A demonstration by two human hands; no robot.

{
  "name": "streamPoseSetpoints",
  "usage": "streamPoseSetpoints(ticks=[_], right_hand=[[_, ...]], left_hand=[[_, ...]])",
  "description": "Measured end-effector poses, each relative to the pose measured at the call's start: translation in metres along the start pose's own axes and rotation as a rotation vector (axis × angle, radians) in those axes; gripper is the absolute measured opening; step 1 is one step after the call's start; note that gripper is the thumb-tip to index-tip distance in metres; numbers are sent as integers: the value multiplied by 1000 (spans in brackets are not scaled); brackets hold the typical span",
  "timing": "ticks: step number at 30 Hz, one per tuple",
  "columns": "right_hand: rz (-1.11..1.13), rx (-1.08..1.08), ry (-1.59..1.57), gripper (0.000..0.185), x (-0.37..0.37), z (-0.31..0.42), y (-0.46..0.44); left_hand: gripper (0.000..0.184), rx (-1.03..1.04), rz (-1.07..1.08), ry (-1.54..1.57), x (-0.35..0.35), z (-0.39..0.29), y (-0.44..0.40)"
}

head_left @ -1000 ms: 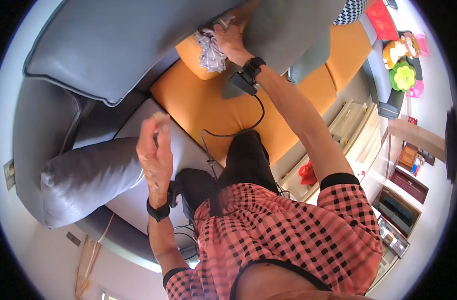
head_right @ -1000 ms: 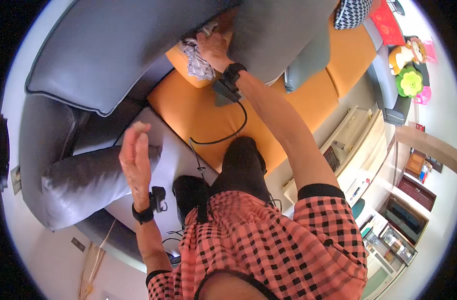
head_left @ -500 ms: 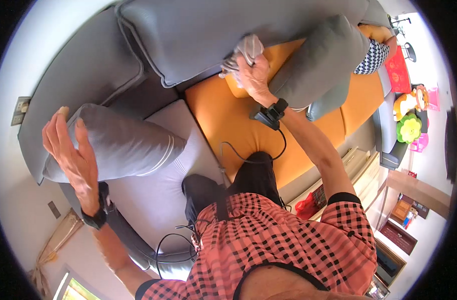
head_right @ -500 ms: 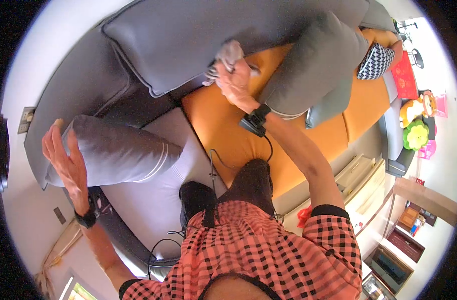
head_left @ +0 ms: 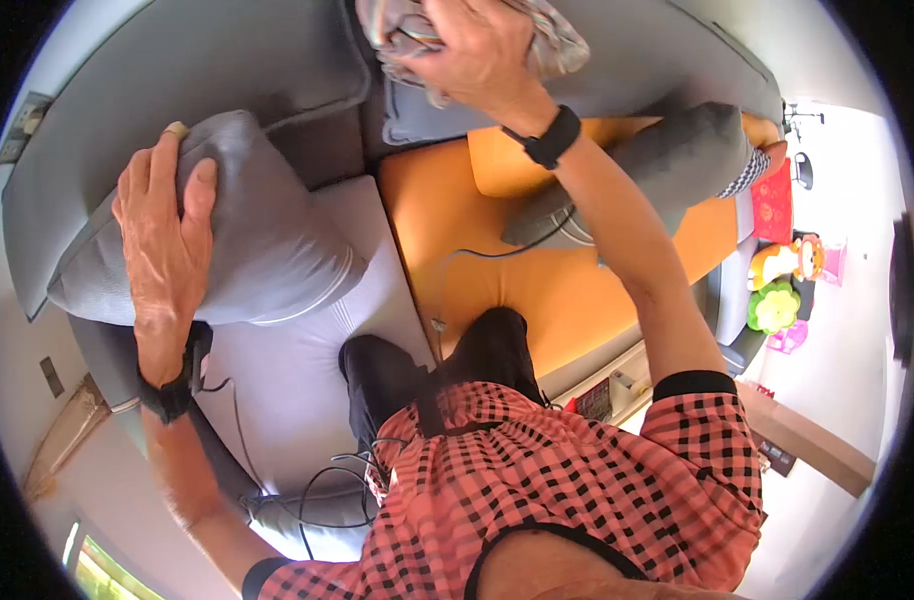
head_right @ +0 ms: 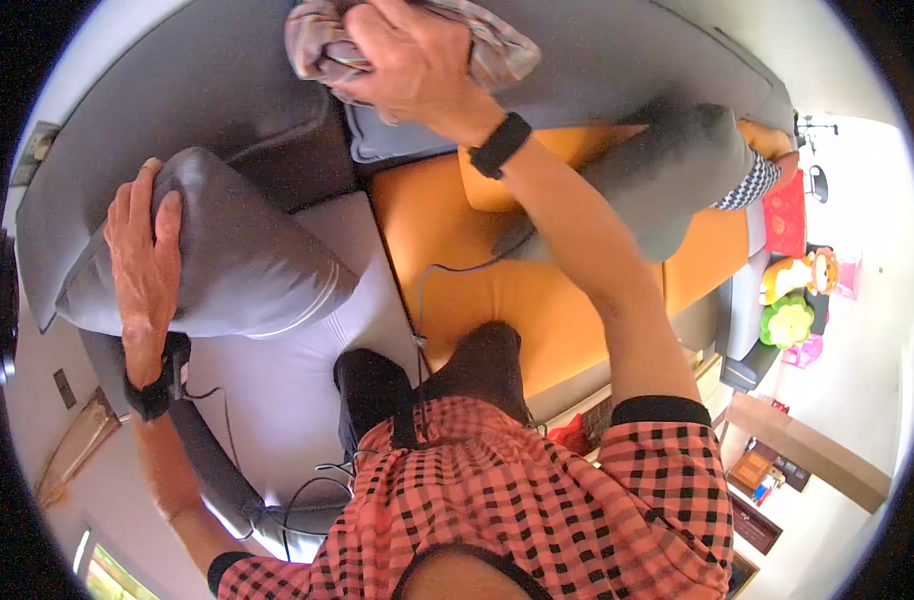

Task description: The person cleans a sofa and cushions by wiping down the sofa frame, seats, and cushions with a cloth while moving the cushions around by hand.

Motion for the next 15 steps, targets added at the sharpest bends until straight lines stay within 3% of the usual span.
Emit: streamPoseSetpoints(ticks=[2, 3, 6, 10, 13, 15], right_hand=[[-5, -1, 11, 37, -1, -12, 10], [-10, 0, 17, 37, 1, -18, 14], [-2, 17, 118, 40, 4, -41, 30], [38, 76, 133, 40, -9, -60, 47], [77, 125, 83, 41, -23, -74, 58], [96, 139, 73, 42, -28, -85, 66]], left_hand=[[40, -15, 65, 204, -15, 2, 3], [39, -104, 116, 447, -22, 14, 4], [39, 50, -39, 78, -43, 53, -11], [44, 39, 25, -97, -30, 104, -22], [48, -33, 126, -1, -24, 83, -30], [48, 23, 97, 4, -17, 73, -39]])
Point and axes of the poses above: each hand's wrist, its own y-axis away from the middle knuckle, its own x-axis out of the palm, z = x × y, the point moved 3 cm from there along -y, towards the middle knuckle, and after that the axes turned 14 degrees about z, right-handed, at the moved point
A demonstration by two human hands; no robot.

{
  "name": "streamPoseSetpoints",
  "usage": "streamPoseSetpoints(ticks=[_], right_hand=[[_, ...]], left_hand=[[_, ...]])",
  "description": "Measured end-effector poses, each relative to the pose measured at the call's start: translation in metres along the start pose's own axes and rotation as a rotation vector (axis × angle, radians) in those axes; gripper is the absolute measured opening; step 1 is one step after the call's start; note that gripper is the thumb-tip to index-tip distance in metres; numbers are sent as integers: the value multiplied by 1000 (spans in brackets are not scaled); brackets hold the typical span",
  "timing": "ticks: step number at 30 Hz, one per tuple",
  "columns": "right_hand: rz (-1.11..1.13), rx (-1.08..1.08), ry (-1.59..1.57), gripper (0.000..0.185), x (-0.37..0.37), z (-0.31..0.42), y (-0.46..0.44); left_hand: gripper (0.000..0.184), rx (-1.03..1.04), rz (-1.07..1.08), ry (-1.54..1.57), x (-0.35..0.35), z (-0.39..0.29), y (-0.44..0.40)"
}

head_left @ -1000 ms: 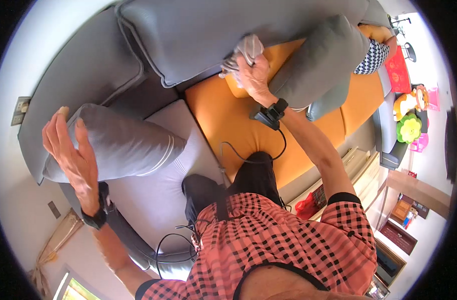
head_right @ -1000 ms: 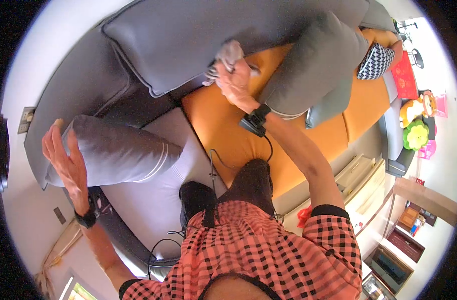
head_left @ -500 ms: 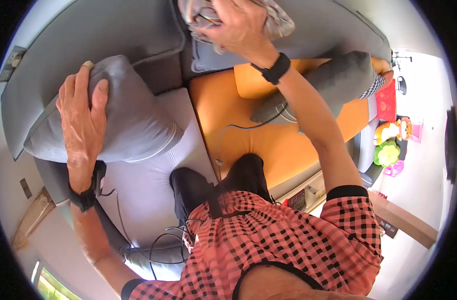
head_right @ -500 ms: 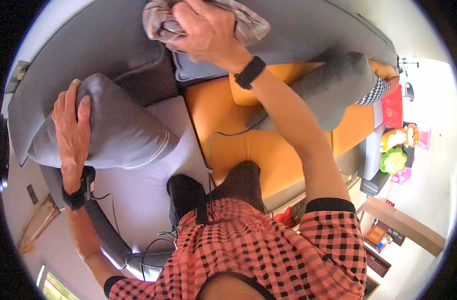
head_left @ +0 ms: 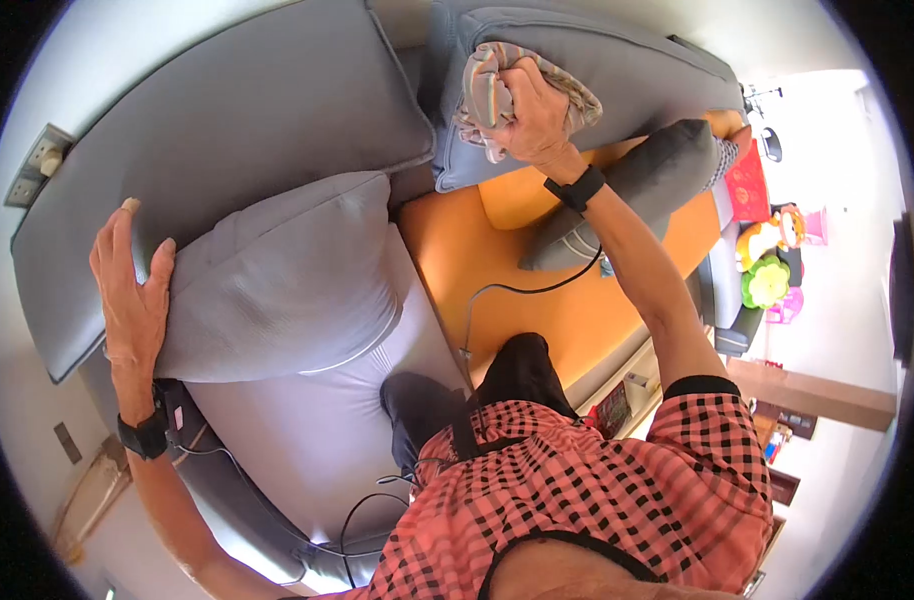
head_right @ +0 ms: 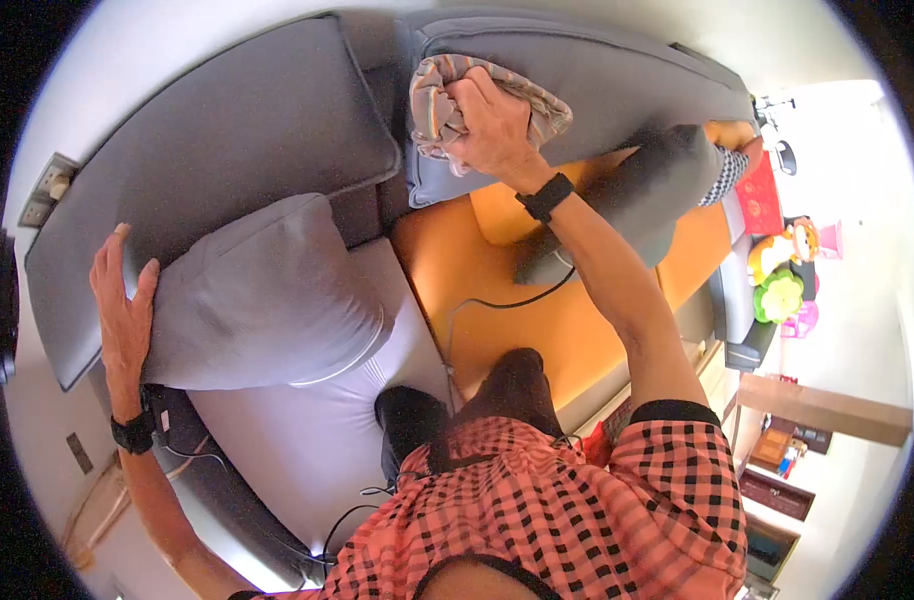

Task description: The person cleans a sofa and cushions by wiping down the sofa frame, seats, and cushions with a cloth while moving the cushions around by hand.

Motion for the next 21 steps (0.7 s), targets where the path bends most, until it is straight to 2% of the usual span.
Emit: streamPoseSetpoints(ticks=[6, 9, 10, 13, 15, 17, 19, 21], right_hand=[[39, 48, 54, 48, -2, -22, 27], [2, 42, 120, 36, -17, -9, 24], [119, 158, 65, 40, -5, -18, 39], [44, 90, 83, 47, 11, 3, 58], [324, 118, 5, 42, 37, 33, 85], [229, 71, -70, 38, 85, 64, 136], [765, 341, -225, 42, 159, 77, 212], [979, 645, -470, 43, 168, 88, 251]], left_hand=[[48, 2, -20, -142, 30, -6, -20], [48, -50, -34, -201, 47, 0, -22], [48, -84, -47, -210, 50, 2, -21], [49, -162, -73, -216, 55, 7, -12], [51, -269, -70, -236, 53, 1, -11], [53, -321, -69, -218, 55, 1, -7], [54, -324, -81, -180, 47, 15, -5], [52, -252, -153, -200, 43, 39, -1]])
Point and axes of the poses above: each hand's wrist, its own y-axis away from the middle knuckle, its own x-axis out of the palm, z = x × y, the point moved 3 cm from there along -y, towards the middle knuckle, and after that the axes turned 14 degrees about z, right-handed, at the moved point
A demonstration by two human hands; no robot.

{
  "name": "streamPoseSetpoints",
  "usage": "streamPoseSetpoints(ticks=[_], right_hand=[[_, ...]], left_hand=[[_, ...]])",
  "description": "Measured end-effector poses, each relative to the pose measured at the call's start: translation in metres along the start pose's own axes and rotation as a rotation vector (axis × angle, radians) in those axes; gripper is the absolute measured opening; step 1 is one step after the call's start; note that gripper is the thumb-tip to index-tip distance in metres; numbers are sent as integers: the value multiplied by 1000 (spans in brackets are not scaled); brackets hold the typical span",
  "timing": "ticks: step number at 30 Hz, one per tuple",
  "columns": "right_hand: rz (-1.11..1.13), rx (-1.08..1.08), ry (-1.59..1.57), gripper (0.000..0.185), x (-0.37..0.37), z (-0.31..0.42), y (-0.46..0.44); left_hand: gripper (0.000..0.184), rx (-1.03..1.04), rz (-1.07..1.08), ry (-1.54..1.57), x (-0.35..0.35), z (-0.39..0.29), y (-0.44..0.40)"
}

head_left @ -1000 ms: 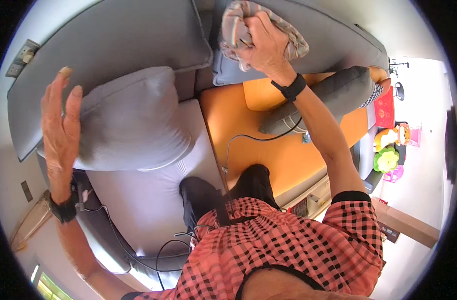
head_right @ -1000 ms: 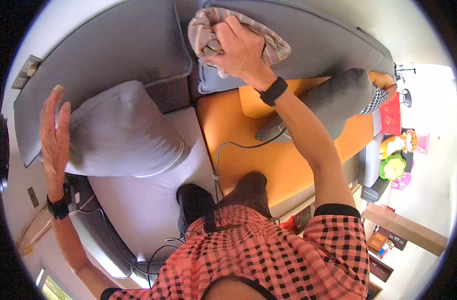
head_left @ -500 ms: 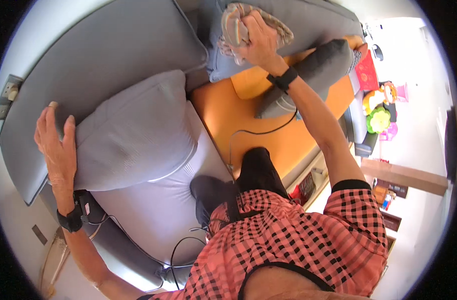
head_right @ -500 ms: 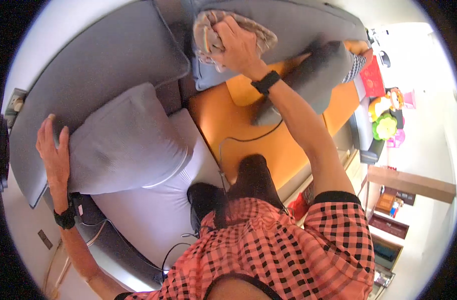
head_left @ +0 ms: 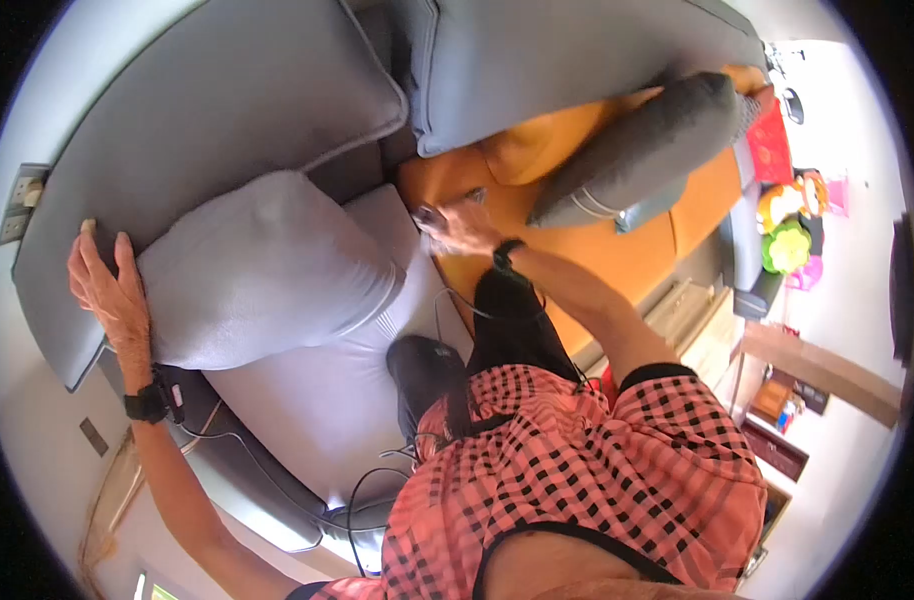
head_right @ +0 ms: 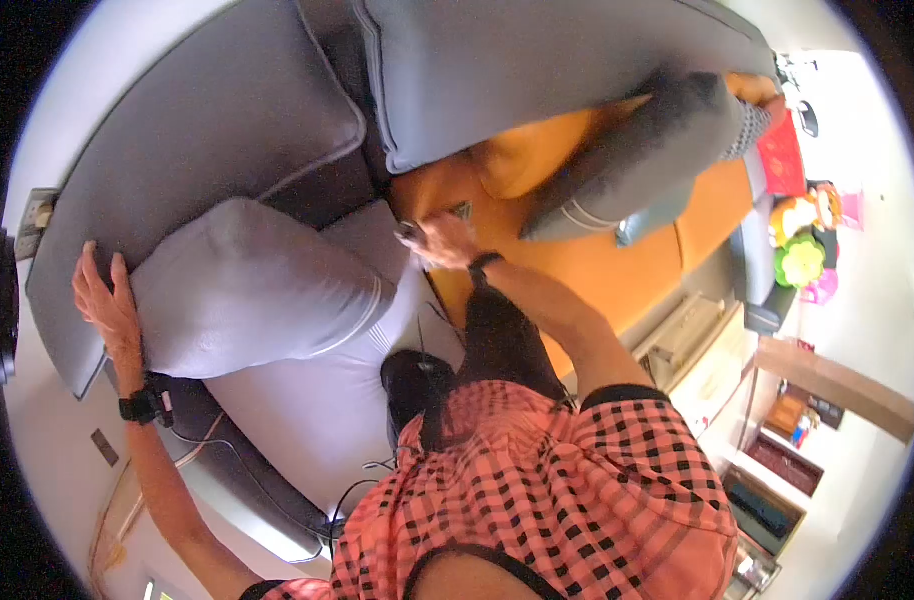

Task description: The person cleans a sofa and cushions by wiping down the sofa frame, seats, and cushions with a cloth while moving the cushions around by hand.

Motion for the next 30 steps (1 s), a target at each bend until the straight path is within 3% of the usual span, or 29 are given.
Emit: streamPoseSetpoints(ticks=[2, 4, 5, 8, 10, 11, 13, 15, 18, 20, 24, 27, 30], right_hand=[[-77, -35, -152, 32, 60, -30, 8], [-112, -195, -243, 34, 47, 9, 38], [-22, -259, -622, 31, 44, 25, 49], [266, -353, -1055, 13, 18, 76, 66], [354, -443, -1337, 12, 31, 98, 72], [526, -555, -1606, 16, 37, 111, 63], [639, -467, -1530, 25, 16, 155, 59], [359, -467, -1030, 33, -52, 212, 84], [-98, -919, -466, 46, -162, 282, 130], [-309, -1021, -490, 54, -193, 317, 149], [-568, -1044, -239, 71, -203, 366, 135], [-610, -876, -45, 86, -177, 395, 88], [-641, -875, 114, 95, -165, 416, 84]], left_hand=[[50, 18, -62, -16, -12, 19, 7], [48, 25, -96, -17, -23, 32, 13], [47, 28, -97, -18, -28, 41, 16], [47, -7, -85, -51, -39, 72, 20], [47, -8, -126, -43, -51, 83, 31], [47, -22, -129, -36, -57, 92, 33], [47, 18, -160, -55, -59, 112, 36], [47, 10, -169, -52, -55, 125, 46], [48, 2, -173, -69, -45, 145, 61], [48, -1, -181, -82, -47, 158, 66], [50, -27, -204, -95, -47, 183, 78], [51, -53, -249, -155, -47, 201, 85], [52, -96, -262, -110, -56, 205, 93]])
Point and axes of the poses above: each hand's wrist, its own y-axis away from the middle knuckle, its own x-axis out of the palm, z = x × y, the point moved 3 cm from there along -y, towards the middle knuckle, and after that the axes turned 14 degrees about z, right-handed, at the moved point
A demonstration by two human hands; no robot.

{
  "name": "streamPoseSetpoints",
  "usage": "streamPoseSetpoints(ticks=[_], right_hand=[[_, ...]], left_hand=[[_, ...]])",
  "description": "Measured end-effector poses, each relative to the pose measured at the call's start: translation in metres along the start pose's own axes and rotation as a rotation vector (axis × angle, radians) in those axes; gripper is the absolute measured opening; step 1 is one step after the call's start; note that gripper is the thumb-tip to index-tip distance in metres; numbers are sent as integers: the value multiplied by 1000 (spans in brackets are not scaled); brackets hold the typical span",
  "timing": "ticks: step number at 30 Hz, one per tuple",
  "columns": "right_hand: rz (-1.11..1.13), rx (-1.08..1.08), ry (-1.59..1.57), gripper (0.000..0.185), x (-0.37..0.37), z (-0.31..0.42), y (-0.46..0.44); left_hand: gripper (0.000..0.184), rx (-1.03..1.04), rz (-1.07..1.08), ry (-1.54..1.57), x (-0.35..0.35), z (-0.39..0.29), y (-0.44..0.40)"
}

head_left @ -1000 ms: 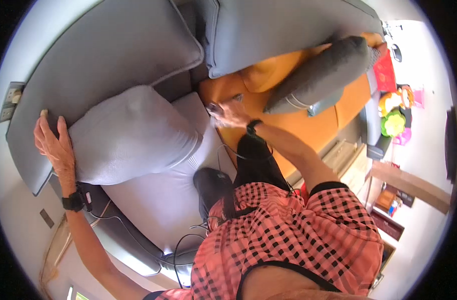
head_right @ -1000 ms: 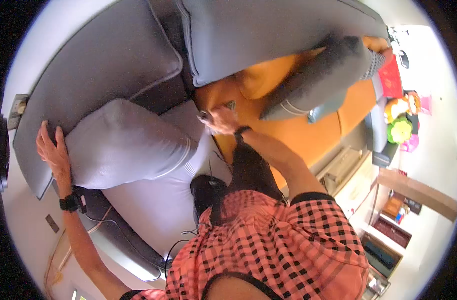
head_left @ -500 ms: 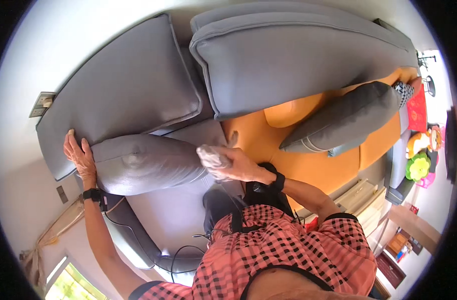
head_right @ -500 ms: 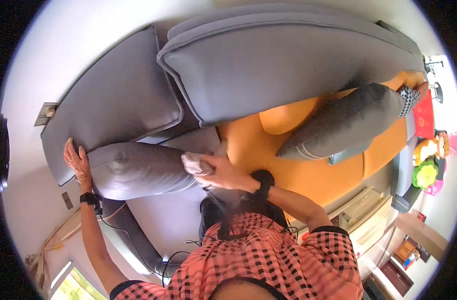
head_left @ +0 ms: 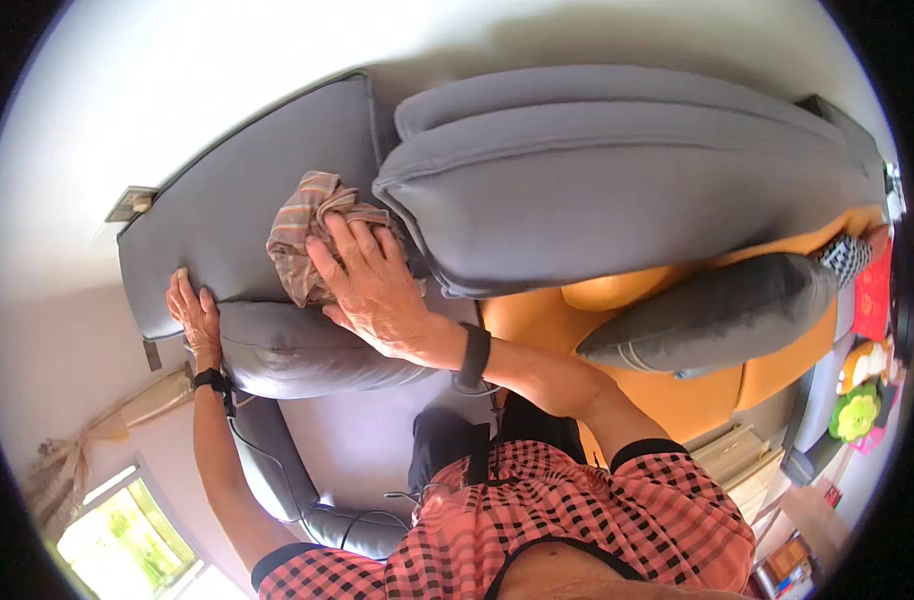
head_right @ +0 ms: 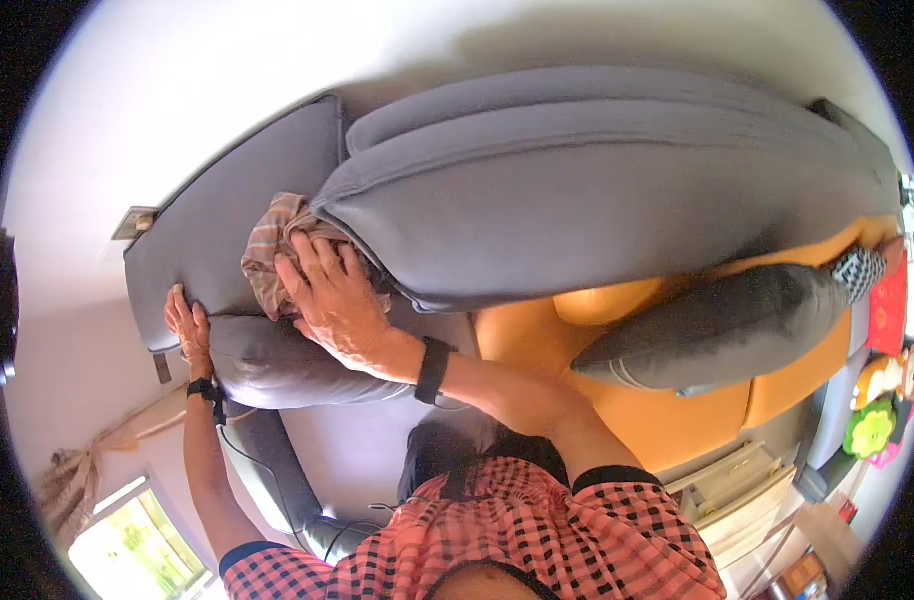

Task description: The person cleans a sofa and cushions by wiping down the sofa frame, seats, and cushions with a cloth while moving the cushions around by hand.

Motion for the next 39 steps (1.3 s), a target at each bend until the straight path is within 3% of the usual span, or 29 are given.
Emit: streamPoseSetpoints(ticks=[4, 12, 15, 19, 22, 26, 28, 30, 35, 39], right_hand=[[-8, -19, 43, 101, 18, 12, -7], [23, 4, 41, 92, 13, 2, -13], [14, 6, 57, 86, -2, -5, -14], [17, 22, 155, 54, -22, -31, -25], [48, 61, 206, 55, -25, -73, -39], [76, 270, 464, 57, -8, -136, -101], [95, 447, 424, 56, -11, -165, -123], [377, 672, 289, 58, -45, -163, -144], [406, 694, 314, 51, -44, -192, -163], [367, 632, 462, 45, -30, -166, -174]], left_hand=[[53, -52, 4, 50, -1, 12, 8], [53, -60, 7, 22, -4, 7, -2], [53, -43, -11, 20, -15, -10, -6], [52, -1, -10, 62, -34, -51, -17], [53, -40, 54, 131, -26, -99, -16], [51, 33, 47, 272, -31, -120, -24], [49, 34, 32, 289, -26, -126, -28], [48, 33, 17, 384, -33, -135, -30], [50, -18, -30, 394, -29, -139, -28], [51, -39, -36, 425, -29, -143, -30]])
Point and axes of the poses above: each hand's wrist, its own y-axis away from the middle knuckle, its own x-axis out of the palm, z = x × y, the point moved 3 cm from there along -y, towards the middle knuckle, and after that the axes turned 14 degrees about z, right-handed, at the moved point
